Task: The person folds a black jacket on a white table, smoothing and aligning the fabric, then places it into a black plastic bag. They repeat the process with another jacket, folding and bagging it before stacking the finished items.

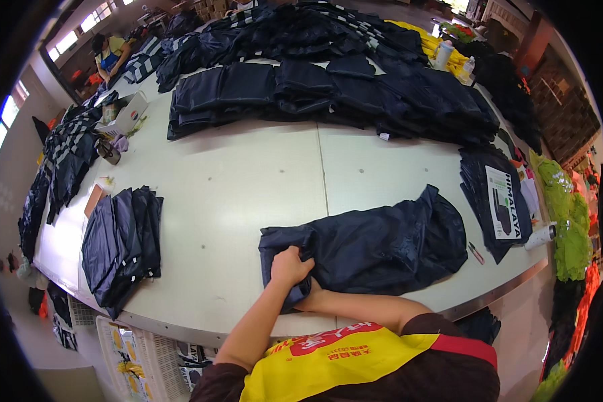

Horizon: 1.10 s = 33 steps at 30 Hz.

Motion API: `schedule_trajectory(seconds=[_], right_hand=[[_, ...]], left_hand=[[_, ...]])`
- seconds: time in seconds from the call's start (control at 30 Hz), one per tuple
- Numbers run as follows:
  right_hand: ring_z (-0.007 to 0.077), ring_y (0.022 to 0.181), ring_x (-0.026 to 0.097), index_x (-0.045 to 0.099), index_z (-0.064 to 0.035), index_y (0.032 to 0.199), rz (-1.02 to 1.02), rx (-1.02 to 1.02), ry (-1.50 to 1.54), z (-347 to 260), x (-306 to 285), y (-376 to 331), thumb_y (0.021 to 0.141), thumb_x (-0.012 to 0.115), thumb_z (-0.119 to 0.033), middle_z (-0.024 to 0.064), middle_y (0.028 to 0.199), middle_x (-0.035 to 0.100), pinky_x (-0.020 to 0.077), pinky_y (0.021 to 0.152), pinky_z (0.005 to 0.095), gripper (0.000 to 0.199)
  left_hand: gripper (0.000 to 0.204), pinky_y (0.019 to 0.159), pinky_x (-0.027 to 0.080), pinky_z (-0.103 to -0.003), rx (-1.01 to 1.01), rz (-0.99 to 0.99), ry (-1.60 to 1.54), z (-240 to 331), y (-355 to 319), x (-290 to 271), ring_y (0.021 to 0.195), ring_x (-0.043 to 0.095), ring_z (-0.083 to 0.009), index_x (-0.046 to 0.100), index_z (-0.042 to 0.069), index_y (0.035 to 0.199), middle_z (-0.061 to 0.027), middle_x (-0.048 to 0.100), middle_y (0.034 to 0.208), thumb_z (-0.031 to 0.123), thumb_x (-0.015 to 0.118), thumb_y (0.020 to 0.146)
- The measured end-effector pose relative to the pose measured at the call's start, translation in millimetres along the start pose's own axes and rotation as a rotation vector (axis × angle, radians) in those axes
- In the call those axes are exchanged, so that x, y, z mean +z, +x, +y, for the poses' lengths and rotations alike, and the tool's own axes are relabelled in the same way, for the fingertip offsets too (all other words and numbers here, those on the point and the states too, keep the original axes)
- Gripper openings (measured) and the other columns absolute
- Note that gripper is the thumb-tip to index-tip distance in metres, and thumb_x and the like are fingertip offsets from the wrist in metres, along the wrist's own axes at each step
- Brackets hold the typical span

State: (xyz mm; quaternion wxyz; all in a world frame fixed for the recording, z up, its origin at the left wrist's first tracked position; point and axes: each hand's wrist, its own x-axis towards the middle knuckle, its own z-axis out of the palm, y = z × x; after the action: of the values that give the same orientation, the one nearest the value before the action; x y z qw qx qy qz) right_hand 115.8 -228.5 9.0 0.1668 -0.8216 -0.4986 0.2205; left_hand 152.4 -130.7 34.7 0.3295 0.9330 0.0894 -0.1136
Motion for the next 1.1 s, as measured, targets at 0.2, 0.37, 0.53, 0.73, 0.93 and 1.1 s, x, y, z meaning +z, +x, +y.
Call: schedule_trajectory(seconds=[0.2, 0.37, 0.53, 0.73, 0.93, 1.1], right_hand=[[0.0277, 0.100, 0.059, 0.058, -0.0030, 0.111, -0.860, -0.364, 0.253, 38.3, -141.0, -10.9, 0.086, 0.056, -0.037, 0.0164, 0.106, 0.062, 0.0457, 0.086, 0.0372, 0.043], [0.0333, 0.088, 0.059, 0.057, -0.0057, 0.102, 0.313, 0.297, -0.180, 202.8, -263.0, 84.3, 0.075, 0.067, -0.031, 0.0148, 0.094, 0.061, 0.0487, 0.073, 0.0432, 0.039], [0.0376, 0.122, 0.040, 0.039, -0.0015, 0.130, 0.978, 0.577, -0.447, 307.1, -333.4, 194.2, 0.066, 0.068, -0.035, 0.0211, 0.126, 0.046, 0.0383, 0.095, 0.0473, 0.077], [0.0354, 0.093, 0.064, 0.054, -0.0001, 0.103, 0.721, 0.599, -0.390, 341.6, -328.7, 263.4, 0.078, 0.056, -0.013, 0.0187, 0.101, 0.064, 0.0510, 0.081, 0.0425, 0.028], [0.0399, 0.090, 0.061, 0.058, -0.0024, 0.091, 0.916, 0.420, -0.348, 297.5, -350.4, 205.6, 0.077, 0.048, -0.009, 0.0234, 0.092, 0.063, 0.0495, 0.079, 0.0441, 0.019], [0.0293, 0.088, 0.065, 0.058, -0.0006, 0.110, 1.018, 0.114, 0.009, 193.2, -344.8, 36.6, 0.076, 0.050, -0.003, 0.0210, 0.090, 0.065, 0.0491, 0.078, 0.0313, 0.035]], left_hand=[[0.037, 0.061, 0.051, -0.046, 0.129, 0.146, 0.128, -20.5, -3.1, 27.0, 0.067, 0.062, -0.0373, 0.055, 0.001, 0.085, -0.0203, 0.062, 0.077, 0.034, 0.067, 0.073], [0.034, 0.052, 0.050, -0.041, 0.241, 0.253, 0.130, -12.4, -9.2, 38.0, 0.060, 0.060, -0.0321, 0.055, 0.005, 0.087, -0.0138, 0.057, 0.071, 0.033, 0.068, 0.071], [0.034, 0.048, 0.049, -0.038, 0.289, 0.283, 0.113, -22.0, -4.7, 42.9, 0.057, 0.059, -0.0294, 0.057, 0.006, 0.088, -0.0124, 0.056, 0.069, 0.032, 0.069, 0.069], [0.033, 0.044, 0.047, -0.035, 0.338, 0.335, 0.088, -26.8, -6.0, 43.2, 0.050, 0.057, -0.0264, 0.058, 0.006, 0.080, -0.0103, 0.054, 0.063, 0.032, 0.073, 0.066], [0.033, 0.048, 0.049, -0.039, 0.269, 0.321, 0.052, -27.1, -7.1, 45.7, 0.054, 0.058, -0.0299, 0.058, 0.006, 0.081, -0.0123, 0.056, 0.067, 0.033, 0.071, 0.067], [0.031, 0.059, 0.047, -0.046, 0.091, 0.301, -0.253, -15.5, 2.3, 23.8, 0.065, 0.058, -0.0386, 0.053, 0.005, 0.081, -0.0167, 0.059, 0.072, 0.031, 0.068, 0.073]])
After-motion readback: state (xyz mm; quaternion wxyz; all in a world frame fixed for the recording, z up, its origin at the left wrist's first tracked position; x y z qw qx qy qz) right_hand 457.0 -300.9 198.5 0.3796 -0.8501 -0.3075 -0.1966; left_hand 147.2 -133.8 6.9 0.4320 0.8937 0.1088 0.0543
